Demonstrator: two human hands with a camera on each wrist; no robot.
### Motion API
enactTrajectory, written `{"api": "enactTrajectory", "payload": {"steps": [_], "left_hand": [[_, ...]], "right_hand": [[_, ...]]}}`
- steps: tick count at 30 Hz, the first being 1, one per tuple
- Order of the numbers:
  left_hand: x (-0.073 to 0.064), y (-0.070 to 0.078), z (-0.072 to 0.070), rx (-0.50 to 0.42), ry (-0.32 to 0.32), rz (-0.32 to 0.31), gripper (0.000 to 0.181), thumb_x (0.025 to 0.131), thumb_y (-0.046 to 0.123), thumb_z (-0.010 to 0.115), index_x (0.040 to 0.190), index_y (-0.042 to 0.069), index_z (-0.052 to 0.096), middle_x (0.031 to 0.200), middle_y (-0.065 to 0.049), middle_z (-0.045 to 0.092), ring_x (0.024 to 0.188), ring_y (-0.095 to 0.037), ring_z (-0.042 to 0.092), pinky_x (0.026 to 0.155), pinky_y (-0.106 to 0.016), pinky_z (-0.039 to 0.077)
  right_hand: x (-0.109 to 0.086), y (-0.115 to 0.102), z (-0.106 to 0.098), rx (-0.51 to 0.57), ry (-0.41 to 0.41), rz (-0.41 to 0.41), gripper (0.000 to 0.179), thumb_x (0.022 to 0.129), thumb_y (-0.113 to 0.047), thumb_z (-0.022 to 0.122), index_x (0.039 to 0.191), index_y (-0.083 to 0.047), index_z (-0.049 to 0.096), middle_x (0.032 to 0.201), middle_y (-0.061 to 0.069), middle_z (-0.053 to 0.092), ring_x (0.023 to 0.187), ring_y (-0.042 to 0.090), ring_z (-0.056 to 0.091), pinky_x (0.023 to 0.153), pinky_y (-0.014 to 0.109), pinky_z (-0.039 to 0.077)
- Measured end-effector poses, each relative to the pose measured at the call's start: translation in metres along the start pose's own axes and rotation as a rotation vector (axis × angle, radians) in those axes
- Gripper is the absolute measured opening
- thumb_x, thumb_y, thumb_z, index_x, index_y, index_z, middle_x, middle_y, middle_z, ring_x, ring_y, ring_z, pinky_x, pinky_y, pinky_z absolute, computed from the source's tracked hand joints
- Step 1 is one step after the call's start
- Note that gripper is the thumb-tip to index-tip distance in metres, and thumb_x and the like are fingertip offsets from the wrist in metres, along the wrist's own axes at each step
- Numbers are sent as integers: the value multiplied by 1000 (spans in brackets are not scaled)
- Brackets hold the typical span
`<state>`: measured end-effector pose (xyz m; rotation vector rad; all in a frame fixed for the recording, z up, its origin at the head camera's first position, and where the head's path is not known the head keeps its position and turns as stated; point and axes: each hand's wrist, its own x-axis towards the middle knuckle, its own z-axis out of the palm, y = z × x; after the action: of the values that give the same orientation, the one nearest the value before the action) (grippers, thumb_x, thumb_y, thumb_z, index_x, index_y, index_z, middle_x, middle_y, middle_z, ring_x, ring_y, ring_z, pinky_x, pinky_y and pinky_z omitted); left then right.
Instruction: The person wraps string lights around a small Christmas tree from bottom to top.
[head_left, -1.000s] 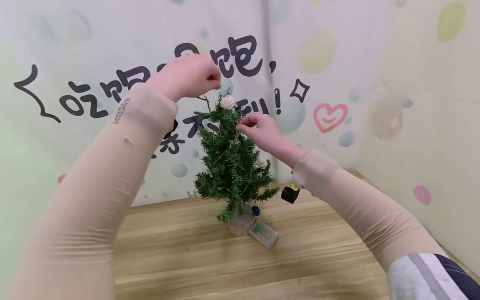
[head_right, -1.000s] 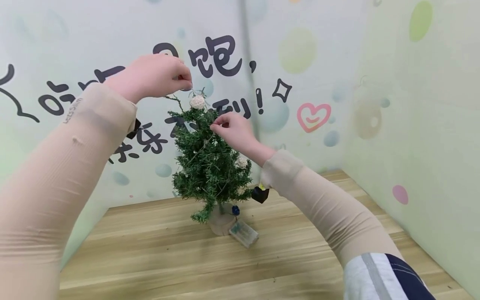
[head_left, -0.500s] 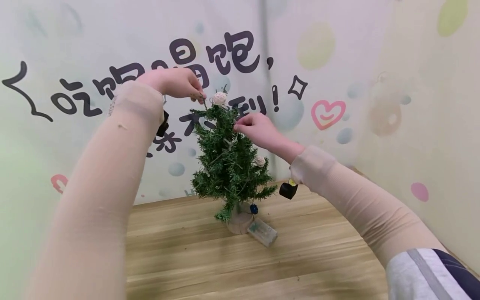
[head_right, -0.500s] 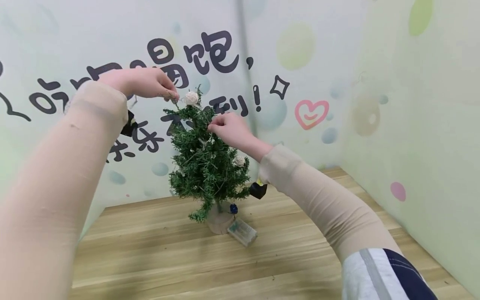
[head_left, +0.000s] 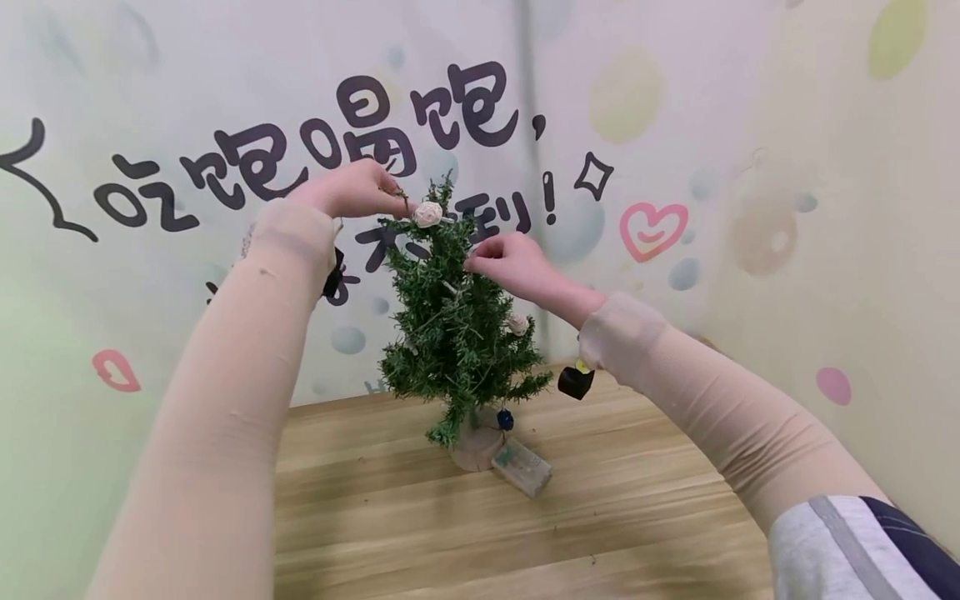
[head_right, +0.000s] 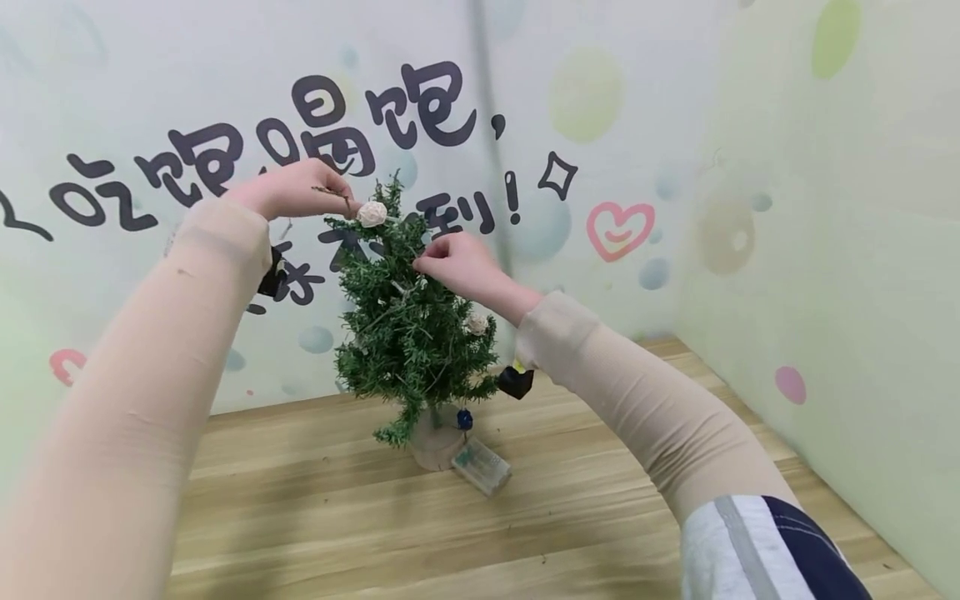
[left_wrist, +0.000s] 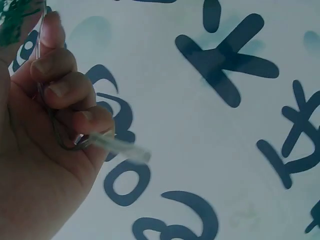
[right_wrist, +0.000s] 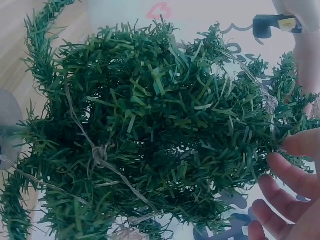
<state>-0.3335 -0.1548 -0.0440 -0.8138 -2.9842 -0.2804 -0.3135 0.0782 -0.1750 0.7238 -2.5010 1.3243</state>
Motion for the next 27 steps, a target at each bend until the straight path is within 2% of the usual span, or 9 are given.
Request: {"api": "enactTrajectory", "payload": {"steps": [2,4,9,12,15,18,20,23,27], "left_hand": [[2,-5,5,-53,29,-9,40,94,36,58,64,14,45,59,4,30,51,-10,24,55,-30,28],[3,-11,10,-113,55,-22,37,95,37,58,68,13,52,61,5,33,51,-9,26,56,-30,30],[5,-21,20,-332,35,-58,37,100,36,51,116,7,66,64,5,38,53,-11,33,65,-32,36],[5,-22,22,-392,-11,-67,41,103,30,45,130,1,56,95,-5,59,82,-16,52,85,-36,40],[6,-21,21,-342,-34,-62,45,103,30,44,136,-1,50,140,-16,46,126,-27,44,106,-42,32],[6,-18,18,-266,-16,-56,43,101,31,48,132,1,55,141,-17,47,127,-28,44,106,-41,33],[5,-15,17,-223,18,-53,37,100,31,51,121,3,63,130,-16,55,106,-23,52,91,-37,40],[4,-11,14,-189,68,-50,30,98,31,54,103,6,71,119,-14,62,88,-19,49,74,-35,34],[4,-4,14,-198,69,-53,33,99,30,52,97,3,72,132,-11,58,116,-22,53,87,-36,39]], "right_hand": [[0,2,0,22,25,9,21,93,-29,63,98,-9,70,91,9,65,71,17,49,68,30,41],[-1,5,-1,50,48,19,21,94,-28,61,99,-9,66,96,9,63,78,19,51,71,32,42],[-3,9,-4,115,126,1,18,95,-21,55,104,-6,60,101,12,61,84,22,53,71,32,43],[-1,7,-9,121,156,-25,20,95,-18,56,108,-4,59,103,9,61,87,22,54,72,31,44],[4,4,-15,97,149,-32,25,94,-18,58,113,-2,59,104,7,60,90,21,56,75,32,44],[8,0,-21,48,134,-25,25,94,-18,59,115,-4,58,108,7,60,93,20,57,78,33,44],[11,-2,-25,28,122,-26,26,95,-18,58,116,-4,58,111,8,60,95,21,58,79,34,44],[14,-2,-29,9,108,-26,26,95,-19,57,118,-6,58,115,8,59,98,22,58,80,34,45],[18,-1,-32,-8,98,-19,28,95,-20,56,120,-7,57,118,8,57,102,23,56,82,35,44]]}}
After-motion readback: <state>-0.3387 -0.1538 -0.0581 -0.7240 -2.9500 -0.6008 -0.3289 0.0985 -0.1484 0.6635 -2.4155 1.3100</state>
